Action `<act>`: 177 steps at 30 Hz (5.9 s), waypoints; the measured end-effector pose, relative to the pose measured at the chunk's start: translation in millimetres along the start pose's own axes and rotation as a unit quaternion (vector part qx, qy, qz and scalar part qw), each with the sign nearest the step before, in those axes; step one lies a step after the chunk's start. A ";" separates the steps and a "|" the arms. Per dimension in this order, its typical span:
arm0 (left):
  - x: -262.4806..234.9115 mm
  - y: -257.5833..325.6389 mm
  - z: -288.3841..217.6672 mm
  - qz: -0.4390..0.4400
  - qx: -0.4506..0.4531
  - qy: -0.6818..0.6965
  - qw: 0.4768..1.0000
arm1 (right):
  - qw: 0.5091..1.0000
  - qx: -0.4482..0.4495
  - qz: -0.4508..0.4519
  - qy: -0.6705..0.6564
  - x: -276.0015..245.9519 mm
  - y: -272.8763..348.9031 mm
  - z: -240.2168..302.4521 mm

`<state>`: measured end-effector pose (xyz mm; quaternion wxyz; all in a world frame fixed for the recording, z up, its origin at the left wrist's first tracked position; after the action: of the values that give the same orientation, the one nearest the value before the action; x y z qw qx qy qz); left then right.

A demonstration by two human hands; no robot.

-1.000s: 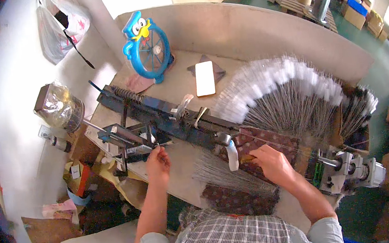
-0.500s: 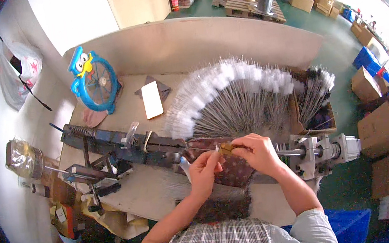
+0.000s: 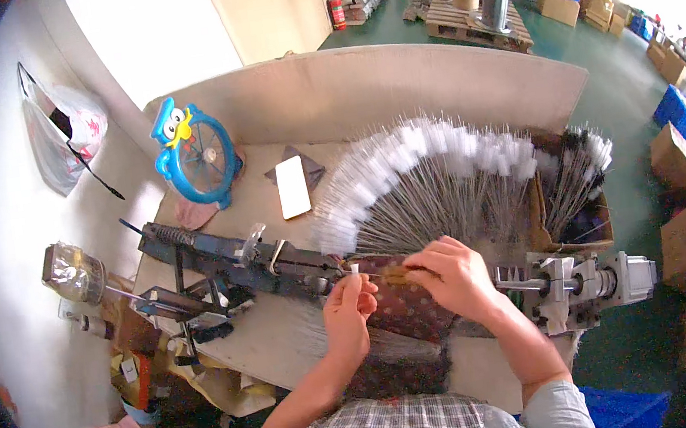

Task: Assembling white brush heads onto metal rods using a specialized manual assembly jig.

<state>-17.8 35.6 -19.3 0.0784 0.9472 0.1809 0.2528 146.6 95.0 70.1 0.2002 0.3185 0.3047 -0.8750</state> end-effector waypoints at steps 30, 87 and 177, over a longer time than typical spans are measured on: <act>4.5 -0.5 -1.3 0.016 -0.042 0.171 0.984 | 0.987 -0.020 -0.076 0.141 53.5 -16.3 34.6; 6.3 -3.5 3.4 -0.004 -0.013 0.212 0.977 | 0.984 -0.041 -0.068 0.157 59.2 -10.1 32.5; 127.2 12.3 26.6 0.379 0.305 -0.614 0.622 | 0.976 0.178 -0.011 0.127 -66.3 51.7 -10.1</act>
<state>102.1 71.4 18.0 -0.2248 0.8365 -0.2179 -0.4497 226.6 74.1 87.9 0.0901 0.4539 0.1704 -0.8700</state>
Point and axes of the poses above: each hand's wrist, its own y-axis away from the middle knuckle, its own x-axis out of the palm, z = x × y, the point moved 4 cm from there along -y, towards the middle knuckle, and after that the axes turned 5 degrees about z, right-handed, at the moved point
